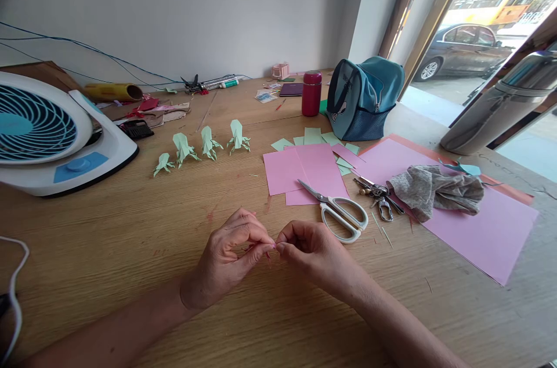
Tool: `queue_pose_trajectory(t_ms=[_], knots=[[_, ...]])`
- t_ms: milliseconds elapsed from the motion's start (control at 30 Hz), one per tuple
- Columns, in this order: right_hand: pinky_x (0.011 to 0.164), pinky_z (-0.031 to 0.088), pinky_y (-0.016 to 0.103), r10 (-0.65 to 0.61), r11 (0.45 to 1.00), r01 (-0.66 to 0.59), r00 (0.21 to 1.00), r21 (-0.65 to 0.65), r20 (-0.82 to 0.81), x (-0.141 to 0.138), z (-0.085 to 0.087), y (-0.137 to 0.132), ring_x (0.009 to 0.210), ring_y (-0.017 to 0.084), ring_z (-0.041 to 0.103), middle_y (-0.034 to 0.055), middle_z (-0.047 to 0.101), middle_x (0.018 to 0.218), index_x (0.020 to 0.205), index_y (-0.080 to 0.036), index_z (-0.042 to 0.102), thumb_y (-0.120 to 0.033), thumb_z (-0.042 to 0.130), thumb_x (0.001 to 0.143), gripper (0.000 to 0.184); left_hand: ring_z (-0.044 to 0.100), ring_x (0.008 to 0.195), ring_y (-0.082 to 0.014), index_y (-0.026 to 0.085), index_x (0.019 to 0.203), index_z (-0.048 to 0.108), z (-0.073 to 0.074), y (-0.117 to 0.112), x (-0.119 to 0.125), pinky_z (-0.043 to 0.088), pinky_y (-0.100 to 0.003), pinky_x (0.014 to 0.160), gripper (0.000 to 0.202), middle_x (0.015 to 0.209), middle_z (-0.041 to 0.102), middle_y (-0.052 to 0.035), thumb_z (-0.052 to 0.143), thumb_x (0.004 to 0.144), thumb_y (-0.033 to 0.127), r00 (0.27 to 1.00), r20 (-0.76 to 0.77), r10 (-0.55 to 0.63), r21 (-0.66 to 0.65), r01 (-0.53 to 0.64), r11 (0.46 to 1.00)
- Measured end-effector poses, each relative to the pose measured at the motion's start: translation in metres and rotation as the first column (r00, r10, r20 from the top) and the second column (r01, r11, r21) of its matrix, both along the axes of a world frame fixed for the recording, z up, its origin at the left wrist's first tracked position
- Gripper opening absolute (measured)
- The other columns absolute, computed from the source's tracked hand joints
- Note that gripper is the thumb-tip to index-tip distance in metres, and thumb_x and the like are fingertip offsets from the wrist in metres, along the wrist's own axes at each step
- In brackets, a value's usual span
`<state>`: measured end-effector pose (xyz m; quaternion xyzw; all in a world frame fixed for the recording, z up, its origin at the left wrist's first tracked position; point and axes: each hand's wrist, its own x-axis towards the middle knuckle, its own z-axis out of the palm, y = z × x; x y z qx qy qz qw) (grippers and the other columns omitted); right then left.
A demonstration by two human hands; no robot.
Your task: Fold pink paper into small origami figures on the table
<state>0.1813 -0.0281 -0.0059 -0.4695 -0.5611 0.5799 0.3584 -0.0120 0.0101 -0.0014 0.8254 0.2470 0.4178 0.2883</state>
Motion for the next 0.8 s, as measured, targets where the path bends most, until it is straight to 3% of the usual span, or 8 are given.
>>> queue_pose_trajectory(t_ms=[333,800], knots=[[0.055,0.028,0.026,-0.018,0.999,0.015,0.997,0.036,0.078,-0.0012,0.0001,-0.0009,0.062,0.011,0.039,-0.0019,0.05,0.067,0.08,-0.016,0.061,-0.035,0.061,0.088,0.021,0.052,0.077,-0.0158,0.02,0.079,0.072,0.0004,-0.0004,-0.0012,0.043,-0.032,0.082,0.008,0.071,0.069,-0.0006,0.069,0.086,0.02,0.999,-0.034,0.031,0.02,-0.03,0.999],[0.055,0.029,0.026,-0.035,0.989,0.021,0.995,-0.145,-0.092,-0.0022,0.0071,0.0001,0.059,0.012,0.041,-0.0008,0.053,0.064,0.075,-0.017,0.062,-0.057,0.071,0.077,0.041,0.051,0.075,-0.0167,0.021,0.078,0.07,0.0004,0.0002,-0.0008,0.042,-0.035,0.081,0.011,0.067,0.068,0.0006,0.067,0.088,0.02,0.999,-0.028,0.044,0.071,-0.041,0.997]])
